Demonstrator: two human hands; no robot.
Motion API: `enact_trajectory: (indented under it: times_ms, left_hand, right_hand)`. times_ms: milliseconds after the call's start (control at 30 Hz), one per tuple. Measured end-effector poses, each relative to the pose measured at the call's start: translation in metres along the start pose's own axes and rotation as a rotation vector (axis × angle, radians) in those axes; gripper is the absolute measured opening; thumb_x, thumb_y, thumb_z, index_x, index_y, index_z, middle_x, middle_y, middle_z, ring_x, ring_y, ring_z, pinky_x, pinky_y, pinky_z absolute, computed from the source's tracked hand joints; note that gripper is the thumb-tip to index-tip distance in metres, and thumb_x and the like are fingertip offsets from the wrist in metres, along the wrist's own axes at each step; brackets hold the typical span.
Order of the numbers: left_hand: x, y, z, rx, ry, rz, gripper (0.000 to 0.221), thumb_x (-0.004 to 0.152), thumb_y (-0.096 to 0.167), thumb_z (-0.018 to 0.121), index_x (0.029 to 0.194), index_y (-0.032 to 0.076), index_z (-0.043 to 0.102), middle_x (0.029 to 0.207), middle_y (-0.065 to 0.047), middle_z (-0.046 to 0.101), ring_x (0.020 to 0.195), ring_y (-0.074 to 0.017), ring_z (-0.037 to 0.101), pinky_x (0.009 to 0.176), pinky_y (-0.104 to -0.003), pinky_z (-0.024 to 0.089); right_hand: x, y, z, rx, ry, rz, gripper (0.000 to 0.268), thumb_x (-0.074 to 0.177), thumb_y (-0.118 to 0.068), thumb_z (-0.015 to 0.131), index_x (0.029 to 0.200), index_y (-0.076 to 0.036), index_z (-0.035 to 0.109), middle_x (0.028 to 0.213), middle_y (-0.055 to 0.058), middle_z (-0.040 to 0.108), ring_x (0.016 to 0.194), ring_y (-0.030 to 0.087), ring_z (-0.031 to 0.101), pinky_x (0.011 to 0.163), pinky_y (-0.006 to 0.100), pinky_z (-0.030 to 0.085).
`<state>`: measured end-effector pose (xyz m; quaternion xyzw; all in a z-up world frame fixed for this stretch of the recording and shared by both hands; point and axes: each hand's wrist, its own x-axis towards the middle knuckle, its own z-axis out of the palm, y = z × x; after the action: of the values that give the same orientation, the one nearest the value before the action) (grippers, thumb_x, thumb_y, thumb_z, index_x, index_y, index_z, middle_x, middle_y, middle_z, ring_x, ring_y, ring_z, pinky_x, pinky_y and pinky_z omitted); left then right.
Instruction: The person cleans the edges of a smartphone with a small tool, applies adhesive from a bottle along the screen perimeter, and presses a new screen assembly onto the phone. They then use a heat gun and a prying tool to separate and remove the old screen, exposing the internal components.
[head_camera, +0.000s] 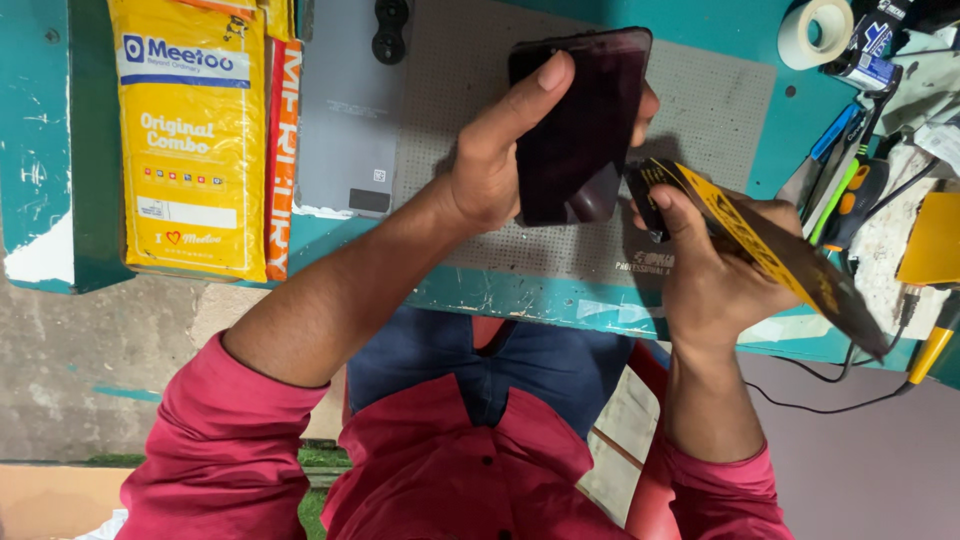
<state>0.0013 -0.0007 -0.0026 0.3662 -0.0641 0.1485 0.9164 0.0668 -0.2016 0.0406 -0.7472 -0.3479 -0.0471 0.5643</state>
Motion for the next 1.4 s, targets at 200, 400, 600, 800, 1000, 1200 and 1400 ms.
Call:
enact_trajectory:
  times_ms: [200, 400, 600, 800, 1000, 1200, 1400]
  left_hand:
    - [0.001, 0.002, 0.002, 0.015, 0.024, -0.031, 0.063, 0.113, 0.056, 0.044, 0.127, -0.002, 0.064, 0.115, -0.013, 0.069, 0.108, -0.0182, 0.067, 0.103, -0.036, 0.056]
    - [0.0, 0.006, 0.006, -0.042, 0.005, -0.049, 0.059, 0.114, 0.054, 0.044, 0.121, 0.0, 0.067, 0.105, -0.01, 0.069, 0.1, -0.0164, 0.067, 0.092, -0.035, 0.059]
    - [0.001, 0.009, 0.01, 0.019, 0.022, -0.037, 0.06, 0.115, 0.056, 0.047, 0.119, 0.0, 0.068, 0.103, -0.01, 0.069, 0.099, -0.0174, 0.067, 0.09, -0.034, 0.06]
    - [-0.001, 0.011, 0.014, -0.154, 0.023, -0.154, 0.06, 0.108, 0.055, 0.055, 0.127, -0.001, 0.065, 0.105, -0.014, 0.067, 0.097, -0.0237, 0.071, 0.081, -0.043, 0.066]
    - [0.004, 0.003, 0.01, -0.228, 0.091, -0.133, 0.058, 0.109, 0.053, 0.056, 0.134, 0.001, 0.059, 0.119, -0.016, 0.068, 0.109, -0.0235, 0.069, 0.083, -0.045, 0.066]
    - [0.003, -0.002, 0.003, -0.213, 0.07, -0.094, 0.058, 0.112, 0.052, 0.052, 0.13, -0.002, 0.062, 0.116, -0.016, 0.07, 0.107, -0.0213, 0.069, 0.093, -0.037, 0.061]
    - [0.002, 0.001, -0.002, -0.144, 0.001, -0.043, 0.056, 0.113, 0.051, 0.052, 0.126, -0.002, 0.065, 0.113, -0.015, 0.072, 0.105, -0.0211, 0.07, 0.091, -0.037, 0.061]
  right_hand:
    - [-0.006, 0.009, -0.003, -0.047, 0.004, -0.014, 0.03, 0.105, 0.011, 0.088, 0.105, 0.008, 0.059, 0.095, 0.019, 0.075, 0.079, 0.016, 0.072, 0.071, 0.024, 0.059]
    - [-0.01, 0.016, -0.002, 0.001, 0.039, 0.023, 0.03, 0.106, 0.01, 0.09, 0.106, 0.007, 0.06, 0.097, 0.017, 0.075, 0.081, 0.014, 0.072, 0.074, 0.022, 0.06]
    - [-0.01, 0.013, -0.001, -0.162, 0.047, -0.009, 0.03, 0.1, 0.008, 0.092, 0.106, 0.006, 0.063, 0.096, 0.015, 0.074, 0.082, 0.014, 0.071, 0.075, 0.023, 0.057]
    - [-0.009, 0.011, 0.006, -0.08, 0.069, 0.071, 0.027, 0.098, 0.004, 0.094, 0.109, 0.007, 0.069, 0.104, 0.01, 0.076, 0.089, 0.013, 0.073, 0.083, 0.022, 0.059]
    - [0.0, 0.003, 0.003, 0.067, -0.007, 0.124, 0.023, 0.1, 0.005, 0.09, 0.116, 0.008, 0.073, 0.109, 0.011, 0.076, 0.098, 0.015, 0.074, 0.093, 0.023, 0.059]
    - [-0.001, 0.007, -0.003, 0.128, -0.104, 0.107, 0.031, 0.098, -0.003, 0.092, 0.121, 0.006, 0.073, 0.113, 0.009, 0.076, 0.103, 0.015, 0.073, 0.098, 0.023, 0.057]
    - [0.007, 0.002, -0.005, 0.048, -0.167, -0.013, 0.05, 0.086, -0.021, 0.093, 0.123, 0.004, 0.069, 0.115, 0.012, 0.075, 0.107, 0.02, 0.075, 0.1, 0.03, 0.061]
